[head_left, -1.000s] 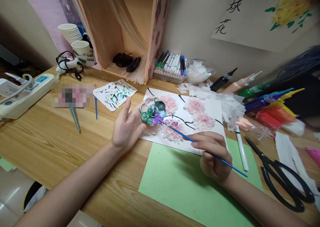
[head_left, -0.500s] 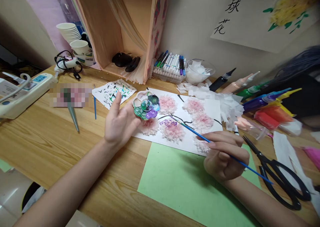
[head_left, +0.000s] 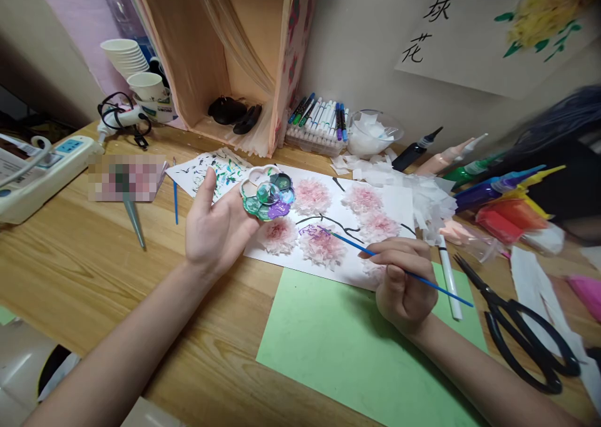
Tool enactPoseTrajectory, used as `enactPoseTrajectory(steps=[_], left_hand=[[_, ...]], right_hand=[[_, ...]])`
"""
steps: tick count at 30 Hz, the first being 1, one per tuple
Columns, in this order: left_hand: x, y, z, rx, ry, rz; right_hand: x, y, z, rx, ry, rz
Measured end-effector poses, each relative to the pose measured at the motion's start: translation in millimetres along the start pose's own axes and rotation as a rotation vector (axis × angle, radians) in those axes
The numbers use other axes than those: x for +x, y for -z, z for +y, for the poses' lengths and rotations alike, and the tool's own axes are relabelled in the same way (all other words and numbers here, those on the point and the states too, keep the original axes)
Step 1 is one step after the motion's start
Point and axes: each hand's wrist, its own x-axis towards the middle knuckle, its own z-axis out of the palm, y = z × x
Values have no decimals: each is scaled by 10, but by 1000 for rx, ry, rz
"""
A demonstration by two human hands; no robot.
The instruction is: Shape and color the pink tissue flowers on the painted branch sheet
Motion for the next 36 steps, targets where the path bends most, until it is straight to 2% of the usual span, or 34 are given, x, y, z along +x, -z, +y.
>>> enactPoseTrajectory(steps=[16, 29, 32, 36], left_hand=[[-9, -28, -9, -5, 3, -1], [-14, -43, -5, 3, 14, -4], [17, -8, 86, 45, -18, 68], [68, 149, 363, 99, -45, 289]], right_hand=[[-3, 2, -10, -24, -25, -42], [5, -2, -1, -28, -46, -9], [16, 8, -5, -20, 11, 11], [36, 37, -41, -60, 92, -29]])
